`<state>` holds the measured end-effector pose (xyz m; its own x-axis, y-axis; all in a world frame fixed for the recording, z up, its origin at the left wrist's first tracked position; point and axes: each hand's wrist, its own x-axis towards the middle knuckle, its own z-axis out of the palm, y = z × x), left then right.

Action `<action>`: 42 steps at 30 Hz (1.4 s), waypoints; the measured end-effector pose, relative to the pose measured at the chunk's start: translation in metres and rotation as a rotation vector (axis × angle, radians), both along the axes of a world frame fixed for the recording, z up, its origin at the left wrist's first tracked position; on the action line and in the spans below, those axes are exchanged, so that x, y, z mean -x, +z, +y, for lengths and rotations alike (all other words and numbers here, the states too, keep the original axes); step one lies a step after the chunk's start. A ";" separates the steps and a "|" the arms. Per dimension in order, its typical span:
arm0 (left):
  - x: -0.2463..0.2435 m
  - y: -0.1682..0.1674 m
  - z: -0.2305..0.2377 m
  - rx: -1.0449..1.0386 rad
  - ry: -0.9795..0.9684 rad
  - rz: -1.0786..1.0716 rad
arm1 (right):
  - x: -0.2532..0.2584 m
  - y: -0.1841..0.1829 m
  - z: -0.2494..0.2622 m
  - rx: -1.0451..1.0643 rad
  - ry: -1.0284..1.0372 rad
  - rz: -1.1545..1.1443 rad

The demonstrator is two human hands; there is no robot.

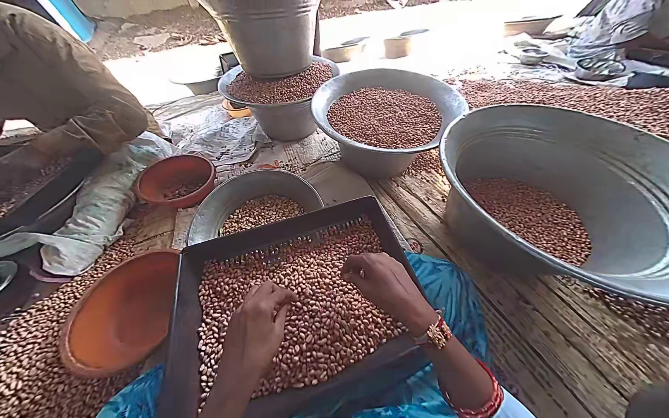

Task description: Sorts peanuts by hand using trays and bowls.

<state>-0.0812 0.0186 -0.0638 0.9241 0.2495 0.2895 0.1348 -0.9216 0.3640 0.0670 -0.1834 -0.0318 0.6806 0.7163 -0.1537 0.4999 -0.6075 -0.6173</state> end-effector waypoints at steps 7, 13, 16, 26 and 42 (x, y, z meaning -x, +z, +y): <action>0.003 -0.011 -0.008 -0.085 0.003 0.051 | 0.011 -0.003 0.007 0.014 0.034 -0.053; 0.005 -0.015 -0.002 -0.070 -0.019 0.106 | 0.023 -0.021 0.024 0.013 0.076 -0.120; 0.005 -0.018 -0.006 -0.117 0.009 0.111 | 0.026 -0.023 0.029 0.073 0.074 -0.153; -0.006 0.001 0.045 0.819 0.050 0.006 | 0.014 -0.034 0.021 0.051 0.095 -0.058; -0.053 0.003 0.046 0.672 0.078 0.046 | 0.014 -0.034 0.021 0.104 0.106 -0.069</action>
<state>-0.0282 0.0645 -0.0611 0.9039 0.4277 0.0085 0.2209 -0.4837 0.8469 0.0533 -0.1625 -0.0656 0.6139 0.7672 -0.1858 0.6036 -0.6079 -0.5158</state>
